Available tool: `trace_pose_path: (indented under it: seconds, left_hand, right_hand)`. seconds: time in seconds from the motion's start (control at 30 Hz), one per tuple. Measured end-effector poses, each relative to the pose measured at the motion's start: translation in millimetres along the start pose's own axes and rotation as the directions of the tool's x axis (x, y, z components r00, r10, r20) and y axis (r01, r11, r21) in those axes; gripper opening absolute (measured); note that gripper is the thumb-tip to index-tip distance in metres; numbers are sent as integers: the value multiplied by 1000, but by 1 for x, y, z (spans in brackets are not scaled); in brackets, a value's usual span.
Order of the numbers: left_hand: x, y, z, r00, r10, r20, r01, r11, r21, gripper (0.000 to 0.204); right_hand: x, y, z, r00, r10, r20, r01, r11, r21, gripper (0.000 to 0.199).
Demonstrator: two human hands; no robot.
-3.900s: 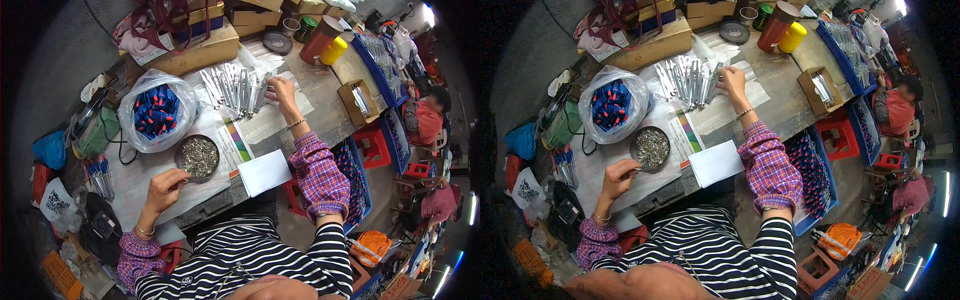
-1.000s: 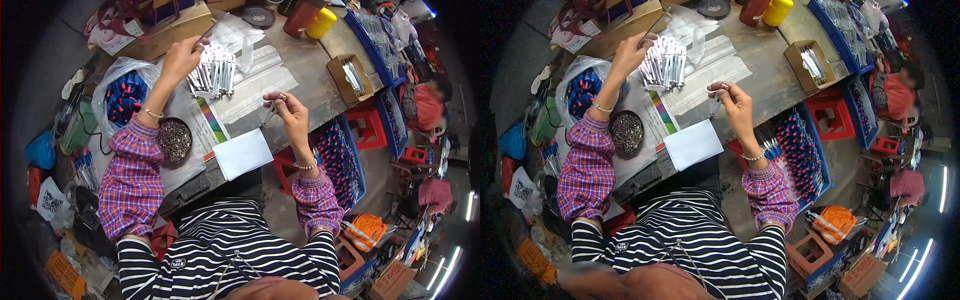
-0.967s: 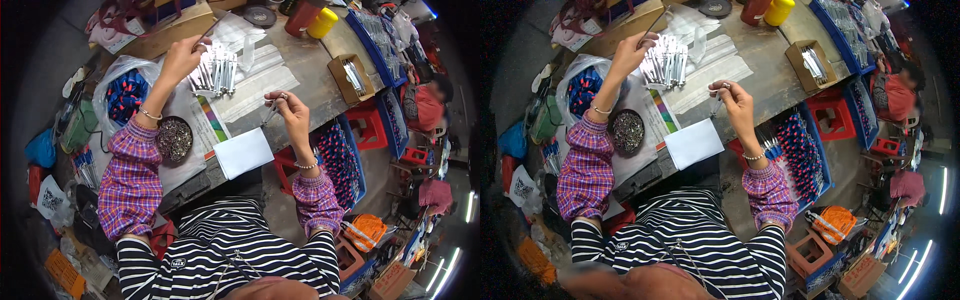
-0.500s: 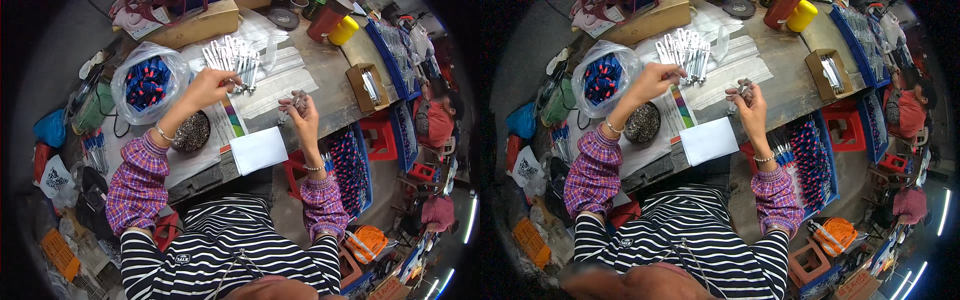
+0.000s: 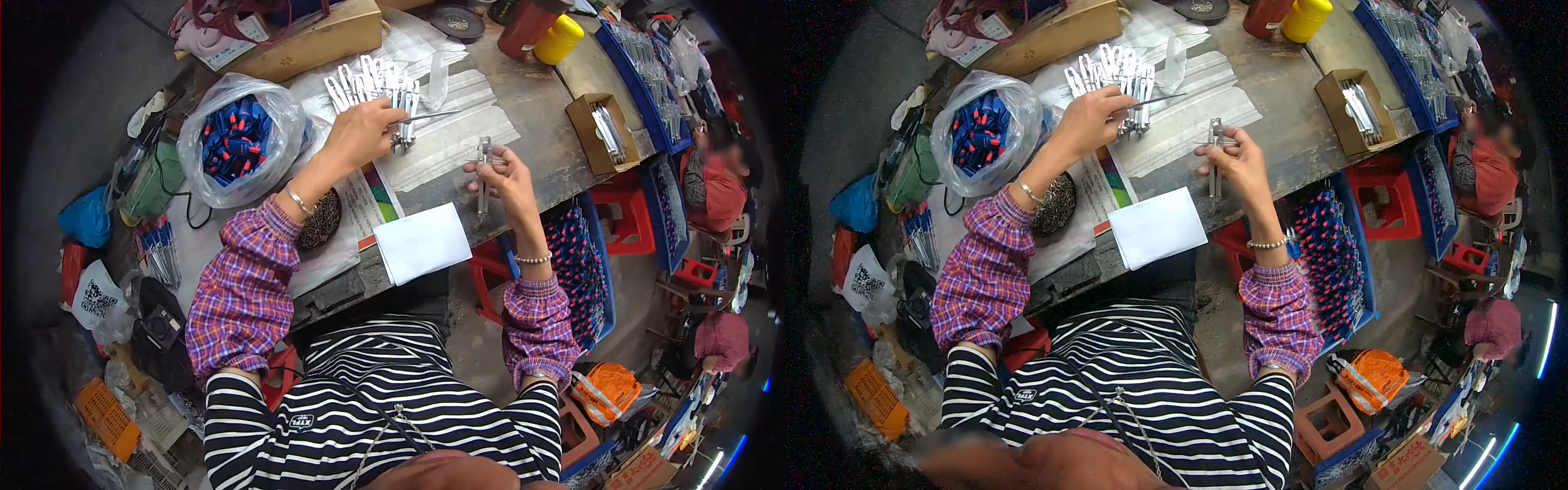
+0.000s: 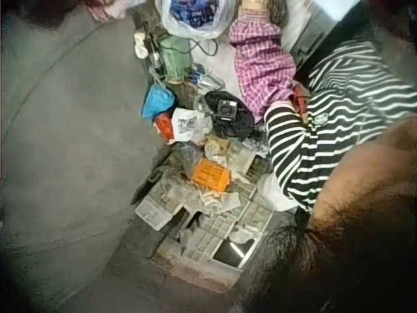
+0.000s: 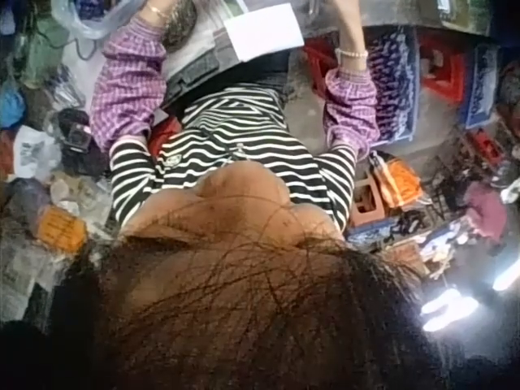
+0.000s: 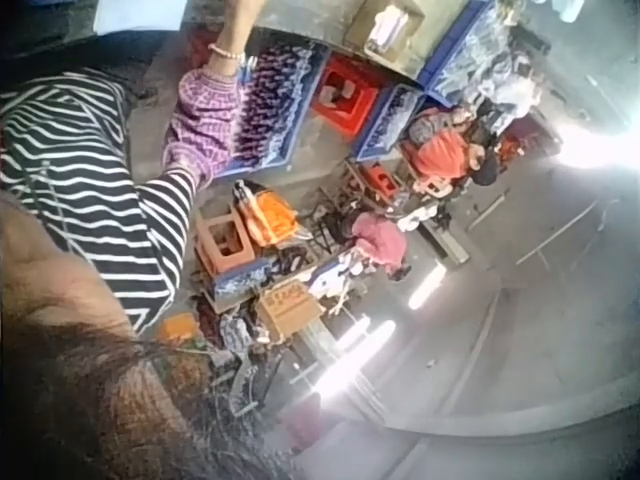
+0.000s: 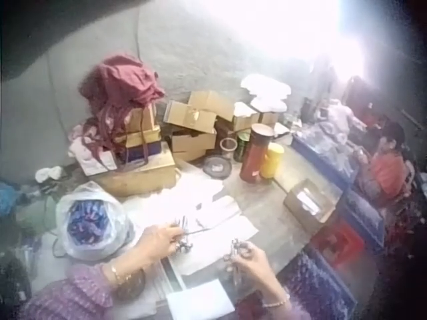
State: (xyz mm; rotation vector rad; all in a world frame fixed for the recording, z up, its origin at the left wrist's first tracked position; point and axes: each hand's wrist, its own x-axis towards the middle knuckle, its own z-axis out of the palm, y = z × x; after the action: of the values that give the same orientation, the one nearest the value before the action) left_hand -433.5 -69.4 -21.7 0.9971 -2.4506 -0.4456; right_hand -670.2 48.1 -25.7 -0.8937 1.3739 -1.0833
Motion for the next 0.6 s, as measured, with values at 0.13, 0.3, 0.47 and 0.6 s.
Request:
trace_pose_path:
  seconds: [0.13, 0.3, 0.47, 0.6]
  left_hand:
    - [17, -2, 5, 1000, -26, 6, 26, 998, 64, 23]
    - [36, -10, 16, 983, -125, -137, 131, 991, 36, 25]
    - [59, -16, 24, 953, -232, -193, 247, 967, 57, 35]
    - [74, -26, 24, 950, -282, -136, 299, 946, 129, 41]
  right_hand:
    - [3, 7, -1, 999, -14, 32, 16, 999, -37, 33]
    - [11, 15, -7, 998, -57, 14, 59, 963, -262, 24]
    - [9, 10, -6, 992, -128, -2, 116, 905, -408, 23]
    - [5, 7, -4, 983, -179, -33, 140, 863, -485, 27]
